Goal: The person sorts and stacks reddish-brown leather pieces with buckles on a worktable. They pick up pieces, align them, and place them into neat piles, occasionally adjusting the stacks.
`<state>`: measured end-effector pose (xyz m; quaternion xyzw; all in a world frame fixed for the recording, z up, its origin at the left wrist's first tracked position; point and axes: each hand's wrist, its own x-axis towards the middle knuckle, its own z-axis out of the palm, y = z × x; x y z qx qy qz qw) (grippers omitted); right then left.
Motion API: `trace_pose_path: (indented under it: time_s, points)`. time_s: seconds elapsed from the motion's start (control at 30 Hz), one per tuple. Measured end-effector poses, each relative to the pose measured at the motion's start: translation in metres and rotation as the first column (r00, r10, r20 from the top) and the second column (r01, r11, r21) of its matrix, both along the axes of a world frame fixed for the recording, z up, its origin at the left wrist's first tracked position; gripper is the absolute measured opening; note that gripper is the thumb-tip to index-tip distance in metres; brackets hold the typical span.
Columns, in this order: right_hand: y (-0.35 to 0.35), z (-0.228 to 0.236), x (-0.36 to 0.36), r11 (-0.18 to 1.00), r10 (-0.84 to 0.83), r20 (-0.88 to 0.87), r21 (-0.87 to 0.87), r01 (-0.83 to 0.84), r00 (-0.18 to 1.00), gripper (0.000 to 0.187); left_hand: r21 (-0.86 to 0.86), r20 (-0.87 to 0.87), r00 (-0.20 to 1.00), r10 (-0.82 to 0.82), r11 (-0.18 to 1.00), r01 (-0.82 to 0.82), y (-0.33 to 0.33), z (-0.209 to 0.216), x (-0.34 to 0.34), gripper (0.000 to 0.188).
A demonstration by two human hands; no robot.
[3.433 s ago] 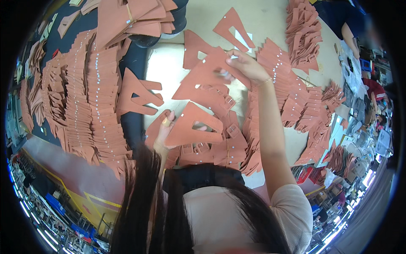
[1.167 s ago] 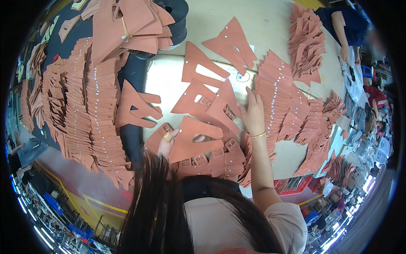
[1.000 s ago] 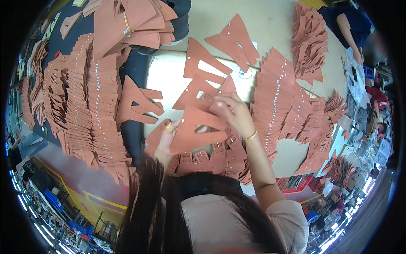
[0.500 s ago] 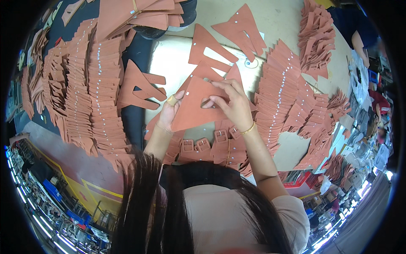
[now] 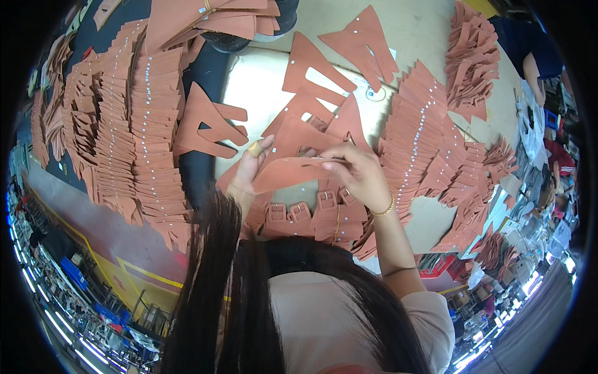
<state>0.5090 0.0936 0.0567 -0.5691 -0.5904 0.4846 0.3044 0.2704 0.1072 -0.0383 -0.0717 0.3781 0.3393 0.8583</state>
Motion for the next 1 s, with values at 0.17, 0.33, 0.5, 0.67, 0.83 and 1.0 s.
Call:
trace_pose_path:
  time_s: [0.17,0.33,0.5,0.67,0.83,1.0]
  points:
    - [0.05,-0.035,0.011,0.957,-0.272,-0.134,-0.136,0.255,0.953,0.019,-0.05,0.335,0.942,0.016,0.999,0.001,-0.007,0.004,-0.002,0.045]
    - [0.139,-0.105,0.022,0.966,-0.239,0.212,-0.044,0.254,0.947,0.024,-0.175,0.278,0.96,-0.021,0.982,0.073,-0.021,0.012,0.001,0.053]
    - [0.156,-0.129,0.032,0.969,-0.189,0.362,-0.079,0.233,0.913,0.025,-0.242,0.247,0.969,0.014,0.969,0.048,-0.031,0.007,-0.002,0.055]
    - [0.154,-0.128,0.034,0.962,-0.205,0.329,-0.107,0.252,0.922,0.026,-0.164,0.257,0.966,-0.01,0.985,0.054,-0.032,0.003,-0.002,0.054]
    - [0.154,-0.128,0.036,0.963,-0.188,0.284,-0.136,0.233,0.94,0.028,-0.208,0.285,0.958,-0.019,0.975,0.081,-0.027,0.007,0.002,0.056]
    - [0.148,-0.117,0.037,0.977,-0.168,0.241,-0.086,0.194,0.956,0.026,-0.197,0.335,0.942,0.01,0.979,0.059,-0.025,0.01,0.0,0.057]
